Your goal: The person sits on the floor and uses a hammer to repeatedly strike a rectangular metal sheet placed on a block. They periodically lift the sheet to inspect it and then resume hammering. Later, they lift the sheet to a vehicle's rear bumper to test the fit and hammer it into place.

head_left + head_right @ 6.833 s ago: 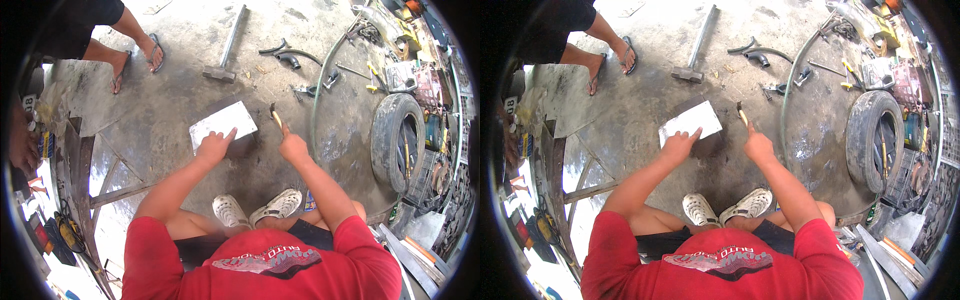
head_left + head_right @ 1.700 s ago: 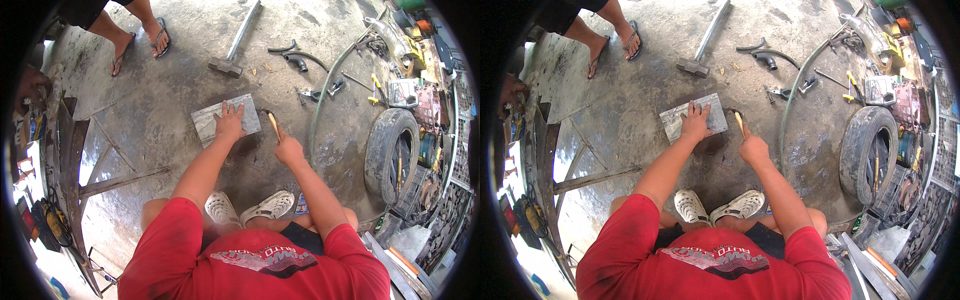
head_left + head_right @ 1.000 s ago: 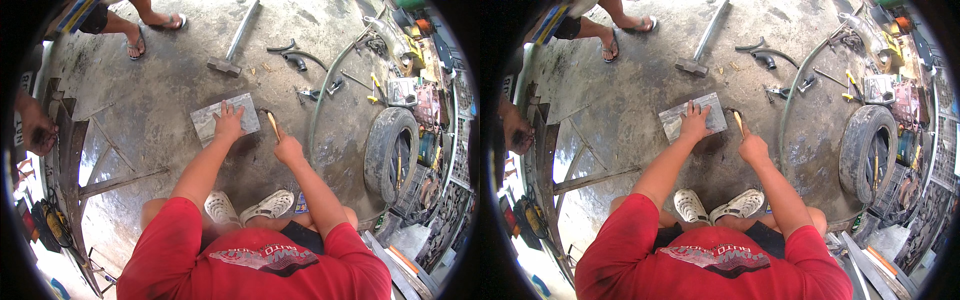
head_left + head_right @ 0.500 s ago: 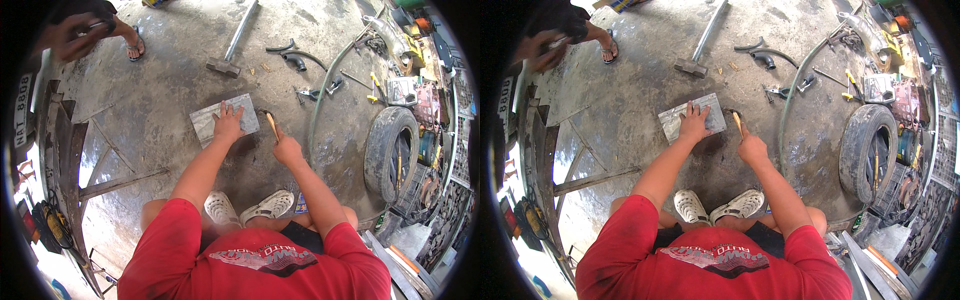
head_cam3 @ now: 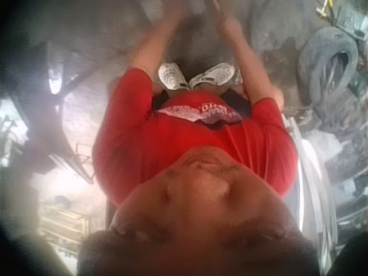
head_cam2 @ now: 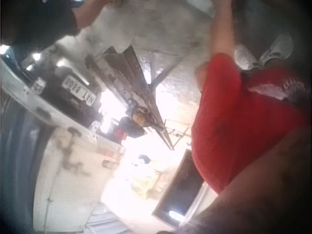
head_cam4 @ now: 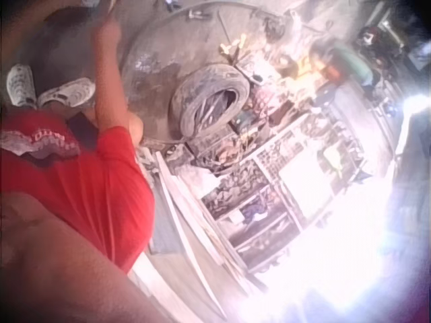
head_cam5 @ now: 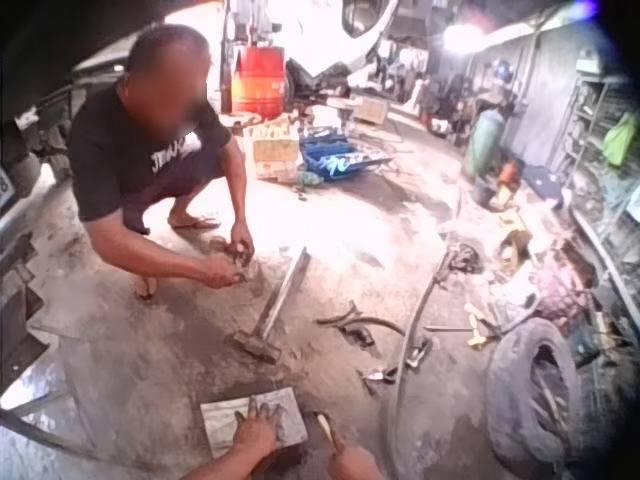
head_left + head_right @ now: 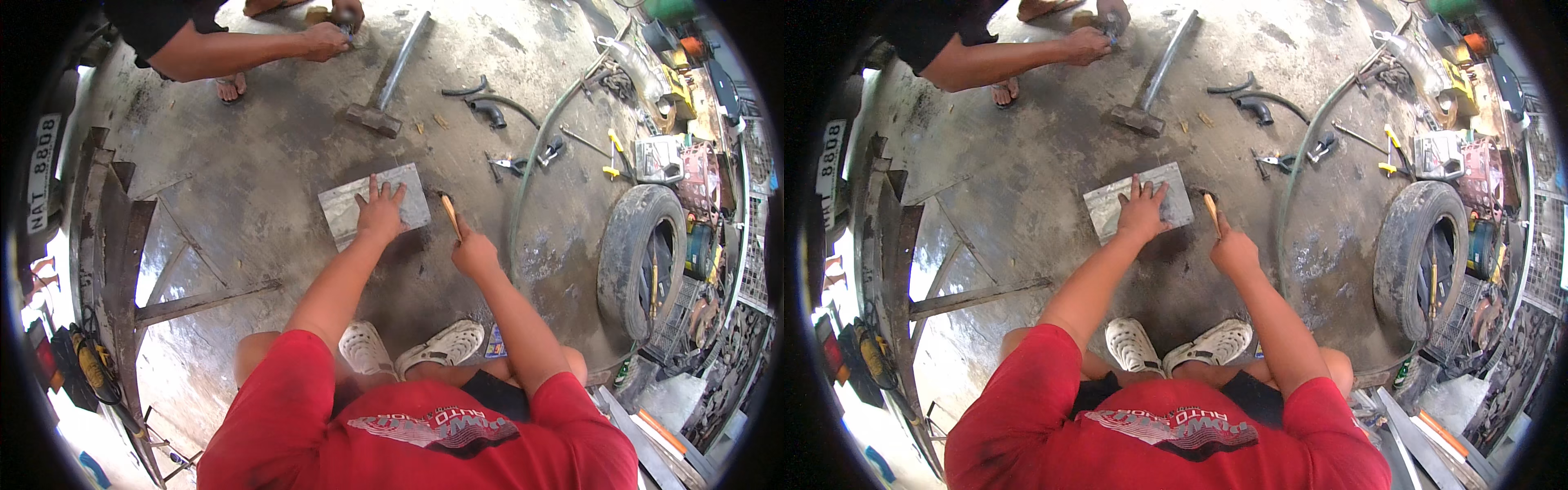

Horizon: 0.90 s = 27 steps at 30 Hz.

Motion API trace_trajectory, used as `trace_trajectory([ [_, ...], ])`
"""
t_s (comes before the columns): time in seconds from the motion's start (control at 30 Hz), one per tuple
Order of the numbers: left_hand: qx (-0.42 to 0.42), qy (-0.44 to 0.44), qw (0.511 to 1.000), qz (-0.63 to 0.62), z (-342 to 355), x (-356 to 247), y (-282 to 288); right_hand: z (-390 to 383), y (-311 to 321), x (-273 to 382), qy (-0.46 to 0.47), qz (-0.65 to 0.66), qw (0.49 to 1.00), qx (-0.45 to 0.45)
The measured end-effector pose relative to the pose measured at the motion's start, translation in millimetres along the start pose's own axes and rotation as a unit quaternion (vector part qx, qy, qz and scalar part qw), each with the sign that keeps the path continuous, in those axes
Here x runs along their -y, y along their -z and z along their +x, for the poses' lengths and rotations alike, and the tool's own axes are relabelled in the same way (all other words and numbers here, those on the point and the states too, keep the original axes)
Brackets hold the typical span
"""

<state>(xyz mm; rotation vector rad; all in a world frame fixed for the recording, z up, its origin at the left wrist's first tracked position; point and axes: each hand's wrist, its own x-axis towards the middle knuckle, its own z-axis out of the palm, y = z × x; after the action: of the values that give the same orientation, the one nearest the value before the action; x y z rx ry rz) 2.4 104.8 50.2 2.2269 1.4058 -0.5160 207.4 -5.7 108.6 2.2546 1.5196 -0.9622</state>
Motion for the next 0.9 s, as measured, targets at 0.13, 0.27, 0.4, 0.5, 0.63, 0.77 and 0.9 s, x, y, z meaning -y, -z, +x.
trace_trajectory([
  [0.13,0.010,-0.003,1.000,0.003,0,-3,3,0,-7,-7,0.006,0.005,1.000,-0.015],
  [0.27,0.002,-0.004,1.000,0.003,0,-2,2,-3,-7,-8,0.017,0.028,0.999,-0.027],
  [0.4,0.001,-0.003,1.000,-0.006,0,-1,-1,-5,-3,-5,0.016,0.034,0.999,-0.019],
  [0.5,0.003,-0.004,1.000,-0.010,0,-1,2,-5,-3,-6,0.012,0.026,0.999,-0.018],
  [0.63,-0.002,-0.007,1.000,-0.008,1,-2,1,-1,-8,-12,0.012,0.021,1.000,-0.013],
  [0.77,-0.002,-0.003,1.000,-0.008,1,-1,-1,-2,-6,-11,0.004,0.017,1.000,0.002],
  [0.9,0.008,0.003,1.000,-0.007,4,-2,0,0,-7,-14,0.009,0.024,1.000,-0.005],
])
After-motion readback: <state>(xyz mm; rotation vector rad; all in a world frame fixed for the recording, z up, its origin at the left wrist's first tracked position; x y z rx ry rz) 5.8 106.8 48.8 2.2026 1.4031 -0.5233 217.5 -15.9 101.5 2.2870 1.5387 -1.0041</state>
